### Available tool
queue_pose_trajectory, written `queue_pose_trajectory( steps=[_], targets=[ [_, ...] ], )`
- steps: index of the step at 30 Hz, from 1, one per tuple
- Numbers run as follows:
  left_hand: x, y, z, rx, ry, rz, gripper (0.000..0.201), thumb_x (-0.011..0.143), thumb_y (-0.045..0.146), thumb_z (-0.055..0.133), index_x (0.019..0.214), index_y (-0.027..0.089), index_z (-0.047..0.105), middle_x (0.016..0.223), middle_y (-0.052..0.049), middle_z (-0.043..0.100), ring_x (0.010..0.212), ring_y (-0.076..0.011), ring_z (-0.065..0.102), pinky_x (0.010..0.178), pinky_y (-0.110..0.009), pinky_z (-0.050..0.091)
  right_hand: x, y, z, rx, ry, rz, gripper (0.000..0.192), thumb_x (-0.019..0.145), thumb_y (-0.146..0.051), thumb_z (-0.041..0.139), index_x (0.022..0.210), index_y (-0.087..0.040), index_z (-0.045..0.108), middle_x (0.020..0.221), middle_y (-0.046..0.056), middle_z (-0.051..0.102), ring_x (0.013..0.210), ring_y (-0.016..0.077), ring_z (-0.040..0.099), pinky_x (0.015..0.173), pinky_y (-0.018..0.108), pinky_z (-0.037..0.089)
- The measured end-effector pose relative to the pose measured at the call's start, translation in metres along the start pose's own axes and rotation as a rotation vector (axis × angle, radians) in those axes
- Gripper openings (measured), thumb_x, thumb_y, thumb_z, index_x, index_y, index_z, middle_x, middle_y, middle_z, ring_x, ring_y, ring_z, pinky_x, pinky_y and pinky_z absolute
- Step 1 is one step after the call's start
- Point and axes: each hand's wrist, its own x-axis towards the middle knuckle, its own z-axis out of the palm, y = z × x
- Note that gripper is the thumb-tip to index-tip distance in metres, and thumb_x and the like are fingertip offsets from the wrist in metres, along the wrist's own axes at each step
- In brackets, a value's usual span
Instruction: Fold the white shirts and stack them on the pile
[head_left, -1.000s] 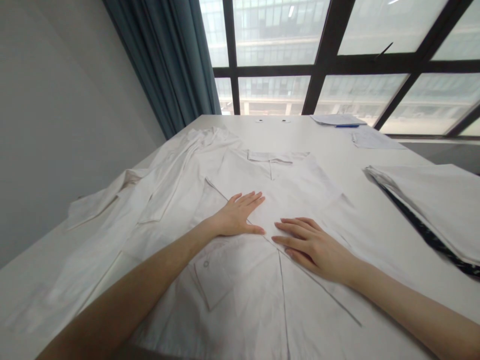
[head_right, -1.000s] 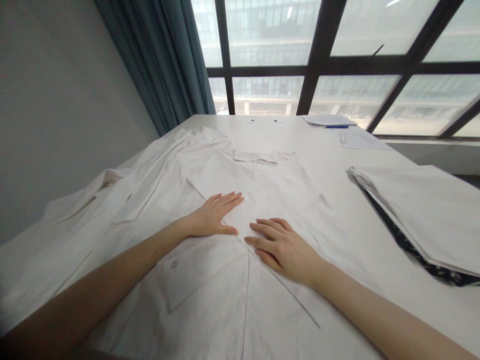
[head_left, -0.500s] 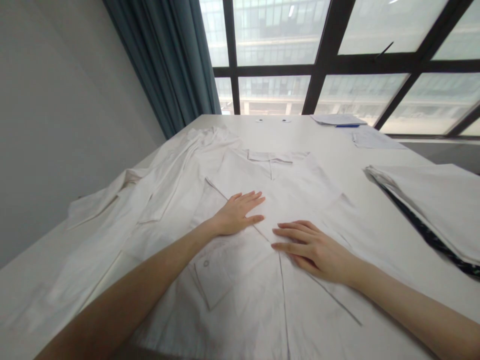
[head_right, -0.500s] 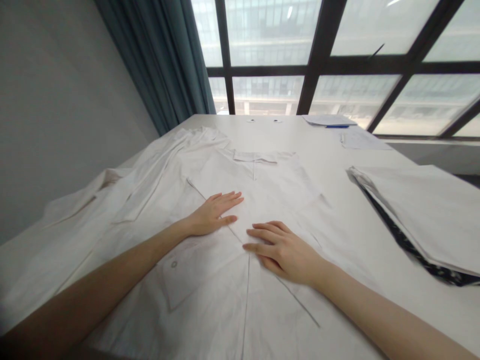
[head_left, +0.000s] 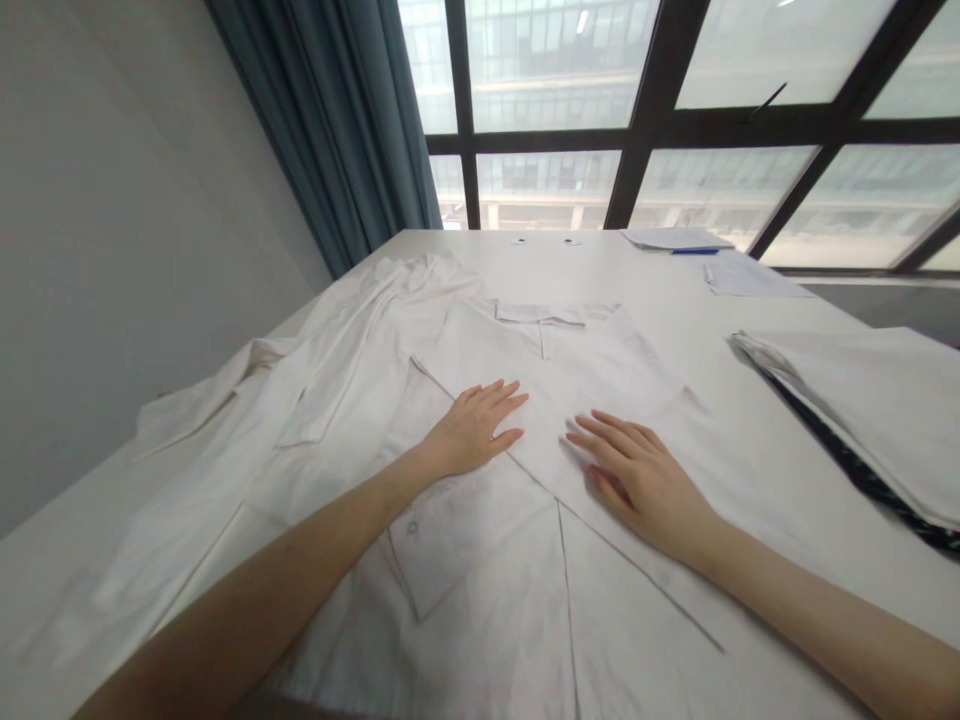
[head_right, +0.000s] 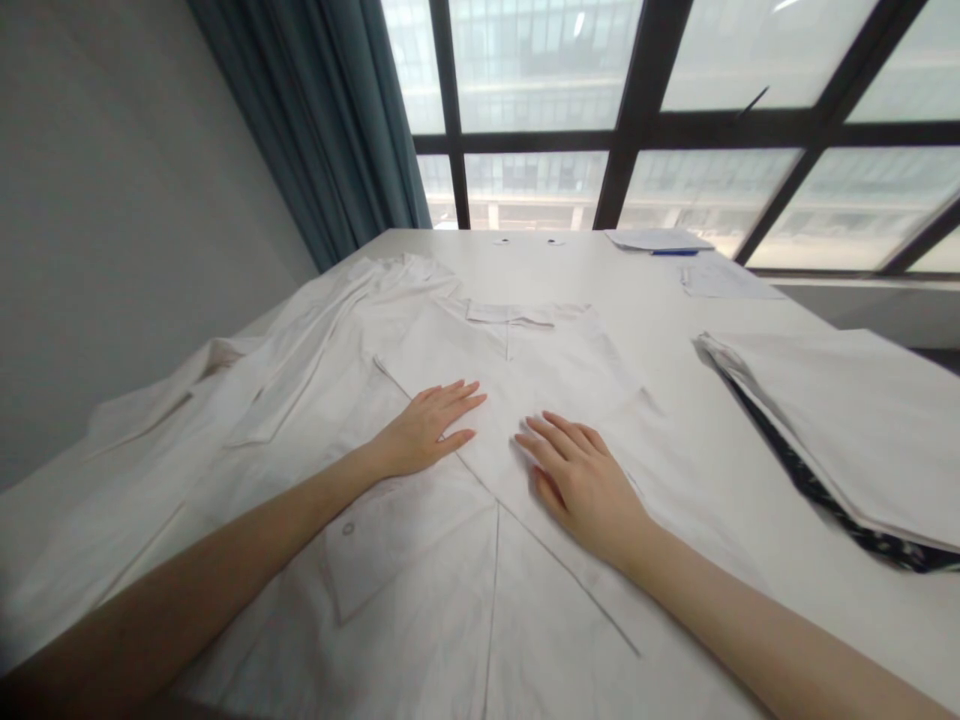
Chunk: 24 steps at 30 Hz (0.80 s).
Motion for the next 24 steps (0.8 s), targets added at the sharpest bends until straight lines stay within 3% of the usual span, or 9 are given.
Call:
queue_pose_trajectory(
  steps=[3, 16, 24],
  targets=[
    [-0.0001, 0.0015, -0.0010, 0.020, -0.009, -0.007, 0.051, 0.097, 0.041, 0.043, 0.144, 0.022, 0.040, 0.155, -0.007, 0.033, 0.144, -0.0239, 0.028, 0.115, -0.046, 0.026, -0.0005, 0.0020, 0.0042, -0.046, -0.046, 0.060, 0.036, 0.095, -0.025, 0.045, 0.129, -0.017, 0.057, 0.138, 0.012, 0.055, 0.130, 0.0282, 0.045, 0.102, 0.047, 0.042],
    [-0.0004, 0.0013, 0.0004, 0.046, -0.005, -0.013, 0.053, 0.098, 0.043, 0.037, 0.146, 0.019, 0.036, 0.155, -0.008, 0.033, 0.144, -0.0243, 0.027, 0.115, -0.046, 0.024, -0.0002, 0.0015, 0.0054, -0.061, -0.068, 0.061, 0.036, 0.096, -0.024, 0.043, 0.128, -0.017, 0.056, 0.136, 0.011, 0.056, 0.129, 0.0278, 0.046, 0.102, 0.046, 0.042],
    [0.0022, -0.0016, -0.0030, 0.061, -0.075, -0.057, 0.058, 0.097, 0.052, 0.035, 0.149, 0.027, 0.030, 0.158, -0.007, 0.025, 0.146, -0.0276, 0.019, 0.115, -0.053, 0.019, -0.0001, -0.0005, 0.0056, -0.038, -0.054, 0.067, 0.036, 0.095, -0.023, 0.043, 0.128, -0.016, 0.056, 0.136, 0.013, 0.056, 0.129, 0.0282, 0.046, 0.102, 0.048, 0.042]
  ],
)
